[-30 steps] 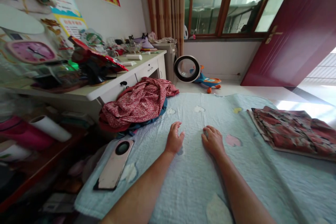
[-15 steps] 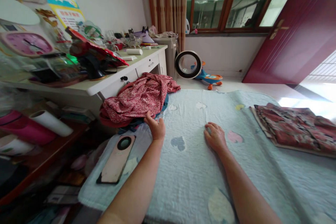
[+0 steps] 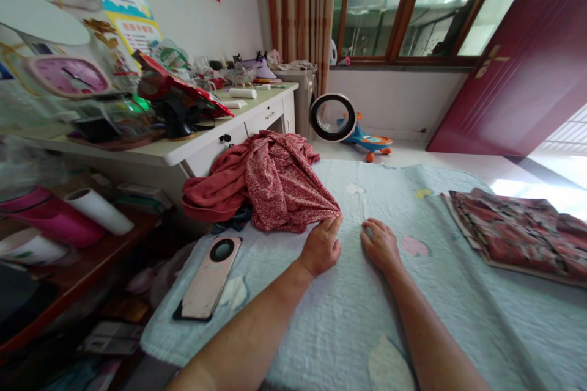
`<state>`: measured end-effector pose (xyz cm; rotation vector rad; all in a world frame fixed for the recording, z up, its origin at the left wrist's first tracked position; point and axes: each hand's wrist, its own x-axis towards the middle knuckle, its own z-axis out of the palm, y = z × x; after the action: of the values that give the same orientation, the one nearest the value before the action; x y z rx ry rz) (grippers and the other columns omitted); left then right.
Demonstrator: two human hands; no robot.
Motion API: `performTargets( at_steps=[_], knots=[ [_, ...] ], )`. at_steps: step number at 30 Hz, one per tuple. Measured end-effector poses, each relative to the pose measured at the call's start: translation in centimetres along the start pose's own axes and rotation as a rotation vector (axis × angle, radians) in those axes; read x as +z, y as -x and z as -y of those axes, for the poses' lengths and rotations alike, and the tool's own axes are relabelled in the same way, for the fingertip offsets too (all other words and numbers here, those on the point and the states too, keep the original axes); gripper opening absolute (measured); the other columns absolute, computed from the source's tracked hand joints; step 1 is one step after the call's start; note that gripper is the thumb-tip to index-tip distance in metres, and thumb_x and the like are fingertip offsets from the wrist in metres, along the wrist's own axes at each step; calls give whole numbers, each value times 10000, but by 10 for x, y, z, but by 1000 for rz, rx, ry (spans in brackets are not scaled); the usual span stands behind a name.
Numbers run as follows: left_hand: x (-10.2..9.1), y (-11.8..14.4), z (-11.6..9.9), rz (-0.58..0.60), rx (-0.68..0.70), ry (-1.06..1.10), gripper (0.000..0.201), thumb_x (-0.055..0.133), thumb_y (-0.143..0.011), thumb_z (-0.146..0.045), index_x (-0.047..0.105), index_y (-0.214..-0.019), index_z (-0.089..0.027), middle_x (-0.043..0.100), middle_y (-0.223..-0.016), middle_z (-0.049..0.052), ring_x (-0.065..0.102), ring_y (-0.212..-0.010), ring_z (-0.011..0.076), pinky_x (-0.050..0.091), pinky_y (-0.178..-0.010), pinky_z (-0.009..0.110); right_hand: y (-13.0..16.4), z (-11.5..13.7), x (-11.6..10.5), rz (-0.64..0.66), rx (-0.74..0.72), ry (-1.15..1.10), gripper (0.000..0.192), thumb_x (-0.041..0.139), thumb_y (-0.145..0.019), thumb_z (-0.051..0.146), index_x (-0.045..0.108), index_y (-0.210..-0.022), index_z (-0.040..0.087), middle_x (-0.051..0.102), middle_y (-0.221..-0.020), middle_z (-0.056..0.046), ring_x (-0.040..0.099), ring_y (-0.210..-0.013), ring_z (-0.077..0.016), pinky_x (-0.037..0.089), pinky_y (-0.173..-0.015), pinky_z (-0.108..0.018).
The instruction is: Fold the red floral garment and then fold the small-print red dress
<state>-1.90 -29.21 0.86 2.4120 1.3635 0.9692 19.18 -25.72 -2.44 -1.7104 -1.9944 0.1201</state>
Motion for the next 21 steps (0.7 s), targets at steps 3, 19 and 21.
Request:
performTargets(
  at_steps=[3, 19, 21],
  knots=[
    [-2, 3, -12, 84, 90, 7, 684, 512, -819, -136, 353, -1484, -139, 553, -1356, 158, 555, -1224, 266, 476, -1052, 414, 1, 2, -1, -12, 8, -31, 365, 486, -871, 314, 650, -1173, 192, 626, -1270, -123, 544, -1194, -285, 366, -1063, -459],
    [-15, 6, -27, -84, 89, 10, 526, 492, -863, -161, 479, -1387, -208, 597, -1282, 118, 528, -1229, 261, 376, -1108, 474, -1, 10, -15, -37, 84, -881, 257, 576, -807, 379, 699, -970, 224, 702, -955, -46, 641, -906, -215, 516, -868, -379],
    [-20, 5, -15, -60, 12, -87, 597, 602, -824, -250, 464, -1402, -203, 533, -1375, 133, 451, -1305, 302, 270, -1158, 532, -2, 8, -17, -72, 214, -985, 249, 599, -796, 401, 682, -951, 224, 673, -792, -5, 609, -708, -173, 527, -675, -309]
  ],
)
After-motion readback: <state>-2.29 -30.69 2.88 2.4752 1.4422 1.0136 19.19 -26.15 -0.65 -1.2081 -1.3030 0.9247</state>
